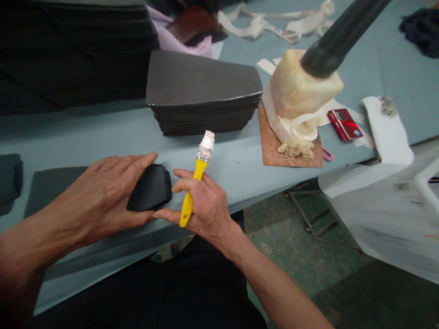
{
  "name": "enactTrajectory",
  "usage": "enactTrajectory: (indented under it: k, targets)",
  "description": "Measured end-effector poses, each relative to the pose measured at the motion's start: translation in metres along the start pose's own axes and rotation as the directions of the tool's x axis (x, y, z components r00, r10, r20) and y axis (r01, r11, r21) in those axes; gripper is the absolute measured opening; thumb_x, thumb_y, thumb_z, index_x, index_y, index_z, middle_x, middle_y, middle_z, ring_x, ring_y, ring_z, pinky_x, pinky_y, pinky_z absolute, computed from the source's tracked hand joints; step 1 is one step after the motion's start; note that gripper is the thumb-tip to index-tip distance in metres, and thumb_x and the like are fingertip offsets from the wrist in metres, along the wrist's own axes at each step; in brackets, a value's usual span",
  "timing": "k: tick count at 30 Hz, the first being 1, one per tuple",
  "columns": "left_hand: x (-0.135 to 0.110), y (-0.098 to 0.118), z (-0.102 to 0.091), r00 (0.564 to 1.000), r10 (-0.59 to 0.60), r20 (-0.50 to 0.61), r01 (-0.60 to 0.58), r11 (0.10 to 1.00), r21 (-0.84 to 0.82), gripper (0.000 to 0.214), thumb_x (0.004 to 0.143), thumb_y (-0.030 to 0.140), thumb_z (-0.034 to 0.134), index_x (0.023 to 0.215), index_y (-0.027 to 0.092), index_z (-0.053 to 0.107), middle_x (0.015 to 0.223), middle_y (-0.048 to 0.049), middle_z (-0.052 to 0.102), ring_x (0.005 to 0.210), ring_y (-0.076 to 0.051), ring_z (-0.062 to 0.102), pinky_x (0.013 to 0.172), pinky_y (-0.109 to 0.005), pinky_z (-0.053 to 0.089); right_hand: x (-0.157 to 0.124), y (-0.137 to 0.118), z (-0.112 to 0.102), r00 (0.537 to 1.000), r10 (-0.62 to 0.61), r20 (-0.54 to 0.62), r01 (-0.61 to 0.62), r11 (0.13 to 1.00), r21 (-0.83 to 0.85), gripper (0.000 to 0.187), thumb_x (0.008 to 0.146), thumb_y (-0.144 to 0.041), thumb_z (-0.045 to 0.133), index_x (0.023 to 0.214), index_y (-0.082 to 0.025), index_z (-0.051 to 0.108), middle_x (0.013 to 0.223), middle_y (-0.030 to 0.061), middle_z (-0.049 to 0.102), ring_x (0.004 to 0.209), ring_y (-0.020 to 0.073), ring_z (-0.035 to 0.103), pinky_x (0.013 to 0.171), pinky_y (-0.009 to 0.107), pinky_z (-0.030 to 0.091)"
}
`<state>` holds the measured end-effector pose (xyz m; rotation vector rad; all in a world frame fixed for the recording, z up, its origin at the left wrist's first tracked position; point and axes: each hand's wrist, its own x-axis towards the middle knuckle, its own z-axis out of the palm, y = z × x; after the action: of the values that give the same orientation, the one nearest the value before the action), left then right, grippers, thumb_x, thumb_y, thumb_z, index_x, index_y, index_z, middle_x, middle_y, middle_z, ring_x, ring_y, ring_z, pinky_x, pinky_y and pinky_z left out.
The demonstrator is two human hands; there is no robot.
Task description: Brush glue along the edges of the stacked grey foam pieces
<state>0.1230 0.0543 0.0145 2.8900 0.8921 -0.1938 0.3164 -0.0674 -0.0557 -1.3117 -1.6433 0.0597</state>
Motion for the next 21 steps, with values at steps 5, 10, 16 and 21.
enactTrajectory:
  k: [5, 10, 16, 21]
  targets:
    - [-0.0014, 0.0020, -0.0013, 1.000, 0.012, -0.002, -0.012, 0.999, -0.032, 0.091, 0.083, 0.042, 0.068, 0.161, 0.013, 0.033, 0.151, -0.0236, 0.060, 0.134, -0.047, 0.061, 0.115, -0.063, 0.052, -0.0016, 0.0000, 0.0009, 1.000, 0.013, -0.010, -0.013, 1.000, -0.010, 0.036, 0.098, -0.044, 0.080, 0.116, -0.024, 0.056, 0.124, 0.0162, 0.082, 0.116, 0.0287, 0.081, 0.093, 0.041, 0.068]
    - [-0.0036, 0.0021, -0.0001, 1.000, 0.011, -0.019, -0.013, 0.997, -0.077, 0.087, 0.084, 0.039, 0.068, 0.161, 0.012, 0.037, 0.146, -0.0235, 0.063, 0.131, -0.047, 0.063, 0.113, -0.064, 0.052, -0.0016, 0.0000, 0.0011, 1.000, 0.015, -0.002, -0.015, 1.000, -0.023, 0.036, 0.099, -0.044, 0.079, 0.117, -0.024, 0.056, 0.126, 0.0162, 0.081, 0.116, 0.0284, 0.081, 0.093, 0.041, 0.068]
    - [-0.0053, 0.0013, 0.0026, 0.999, 0.037, -0.030, -0.039, 0.998, -0.048, 0.084, 0.087, 0.036, 0.066, 0.160, 0.008, 0.036, 0.146, -0.0242, 0.062, 0.131, -0.044, 0.063, 0.114, -0.060, 0.052, -0.0013, 0.0009, 0.0032, 1.000, 0.003, -0.028, -0.004, 1.000, -0.024, 0.035, 0.099, -0.044, 0.079, 0.114, -0.023, 0.055, 0.123, 0.0164, 0.082, 0.117, 0.0283, 0.081, 0.093, 0.041, 0.068]
    - [-0.0038, -0.0006, 0.0047, 0.999, 0.041, -0.029, -0.043, 0.998, -0.050, 0.091, 0.083, 0.041, 0.072, 0.160, 0.006, 0.039, 0.142, -0.0248, 0.064, 0.129, -0.045, 0.063, 0.112, -0.060, 0.053, -0.0011, 0.0014, 0.0039, 0.999, -0.009, -0.047, 0.008, 0.999, -0.032, 0.040, 0.098, -0.050, 0.080, 0.113, -0.023, 0.055, 0.122, 0.0174, 0.082, 0.117, 0.0276, 0.081, 0.094, 0.041, 0.068]
